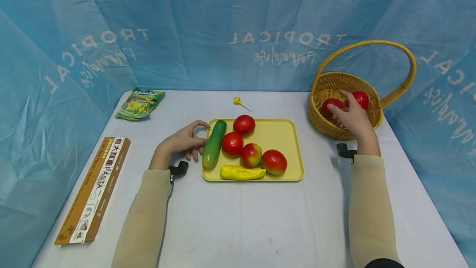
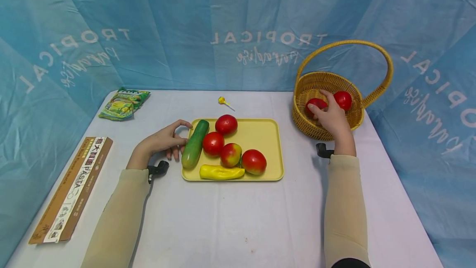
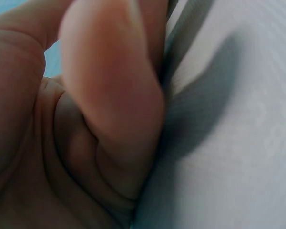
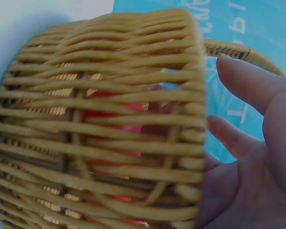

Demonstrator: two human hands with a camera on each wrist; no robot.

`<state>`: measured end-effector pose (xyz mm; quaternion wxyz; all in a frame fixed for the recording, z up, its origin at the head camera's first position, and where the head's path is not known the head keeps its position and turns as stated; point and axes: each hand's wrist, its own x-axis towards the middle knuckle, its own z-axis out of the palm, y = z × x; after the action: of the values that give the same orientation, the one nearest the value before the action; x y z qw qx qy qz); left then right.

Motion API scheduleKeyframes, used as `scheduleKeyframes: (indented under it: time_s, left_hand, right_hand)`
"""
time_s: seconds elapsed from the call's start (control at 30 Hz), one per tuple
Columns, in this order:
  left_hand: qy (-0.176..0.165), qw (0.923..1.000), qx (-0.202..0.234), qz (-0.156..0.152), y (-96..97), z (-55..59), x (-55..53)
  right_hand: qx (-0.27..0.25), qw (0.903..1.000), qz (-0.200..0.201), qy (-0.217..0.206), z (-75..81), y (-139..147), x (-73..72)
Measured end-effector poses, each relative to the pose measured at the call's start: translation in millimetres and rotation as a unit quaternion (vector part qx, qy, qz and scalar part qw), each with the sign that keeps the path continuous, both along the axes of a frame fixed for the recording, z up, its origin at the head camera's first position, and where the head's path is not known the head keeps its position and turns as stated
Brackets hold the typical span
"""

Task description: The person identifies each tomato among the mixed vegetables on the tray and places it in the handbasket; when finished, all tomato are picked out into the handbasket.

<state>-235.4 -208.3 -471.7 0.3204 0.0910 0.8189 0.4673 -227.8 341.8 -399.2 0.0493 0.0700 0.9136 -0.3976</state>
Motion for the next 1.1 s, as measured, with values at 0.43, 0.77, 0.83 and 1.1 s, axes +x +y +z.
scheduleKeyframes:
  time_s: [0.43,0.77,0.83,1.1]
  left_hand:
    - [-0.002,1.0,0.0,0.001,-0.6,-1.0,2.5]
    - [0.003,1.0,-0.002,-0.003,-0.2,-1.2,2.1]
    - [0.004,1.0,-0.001,-0.002,-0.2,-0.4,1.7]
    - [0.002,1.0,-0.002,-0.002,0.1,2.1,0.1]
  right_hand:
    - [-0.069,0.9973,0.022,0.01,18.7,-14.4,3.6]
    - [-0.187,0.9733,0.133,-0.004,22.8,-34.3,6.5]
    - [-0.213,0.963,0.164,-0.01,21.0,-39.2,6.6]
    - [-0.215,0.9302,0.291,-0.064,5.9,-64.9,12.1]
